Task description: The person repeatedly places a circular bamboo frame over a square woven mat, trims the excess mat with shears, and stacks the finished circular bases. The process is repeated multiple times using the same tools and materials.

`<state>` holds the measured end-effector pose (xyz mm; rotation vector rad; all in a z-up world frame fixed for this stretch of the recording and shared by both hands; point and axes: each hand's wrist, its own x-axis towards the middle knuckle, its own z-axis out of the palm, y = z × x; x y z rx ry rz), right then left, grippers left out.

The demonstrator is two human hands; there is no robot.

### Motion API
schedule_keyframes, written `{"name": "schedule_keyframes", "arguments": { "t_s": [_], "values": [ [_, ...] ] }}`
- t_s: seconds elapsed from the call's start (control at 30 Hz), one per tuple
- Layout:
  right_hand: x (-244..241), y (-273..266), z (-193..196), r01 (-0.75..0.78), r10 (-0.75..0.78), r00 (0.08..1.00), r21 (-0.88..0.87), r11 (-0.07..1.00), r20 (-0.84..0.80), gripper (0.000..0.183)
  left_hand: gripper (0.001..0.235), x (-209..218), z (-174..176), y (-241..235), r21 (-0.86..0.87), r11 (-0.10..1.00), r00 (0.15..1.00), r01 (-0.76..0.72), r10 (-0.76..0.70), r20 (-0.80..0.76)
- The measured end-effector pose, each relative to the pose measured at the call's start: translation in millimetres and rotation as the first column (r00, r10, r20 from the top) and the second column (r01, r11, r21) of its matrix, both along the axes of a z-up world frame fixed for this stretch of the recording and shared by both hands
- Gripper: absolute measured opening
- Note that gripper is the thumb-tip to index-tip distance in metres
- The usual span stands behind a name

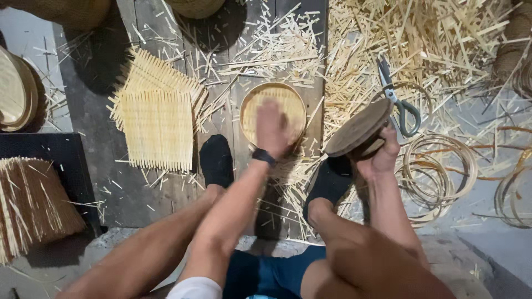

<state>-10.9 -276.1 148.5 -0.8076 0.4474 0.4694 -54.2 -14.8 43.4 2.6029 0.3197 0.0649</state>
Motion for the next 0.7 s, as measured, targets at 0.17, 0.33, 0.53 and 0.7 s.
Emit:
{"name": "schedule_keyframes", "arguments": {
  "t_s": [0.17, 0.33, 0.53, 0.7],
  "values": [
    [-10.1, -5.8, -18.6, -0.002, 0.003, 0.997, -0.016, 1.000, 0.075, 0.054, 0.042, -31.2, -9.3, -46.5, 0.045, 0.985, 0.984, 0.167, -0.170, 0.047],
    [-15.0, -9.9, -24.5, -0.030, 0.030, 0.999, 0.033, 0.999, 0.018, 0.054, 0.045, -15.6, -0.9, 40.1, 0.189, 0.870, 0.822, 0.456, -0.493, 0.285],
    [-18.2, -29.3, -36.5, -0.046, 0.044, 0.998, -0.039, 0.998, -0.049, 0.054, 0.027, 128.0, 75.9, 198.9, 0.525, 0.804, 0.957, 0.280, -0.279, -0.082],
    [-21.4, -35.4, -33.9, -0.049, 0.040, 0.997, -0.120, 0.992, -0.072, 0.053, 0.021, 196.8, 123.5, 281.3, 0.446, 0.889, 0.819, 0.101, -0.329, 0.471]
  ]
}}
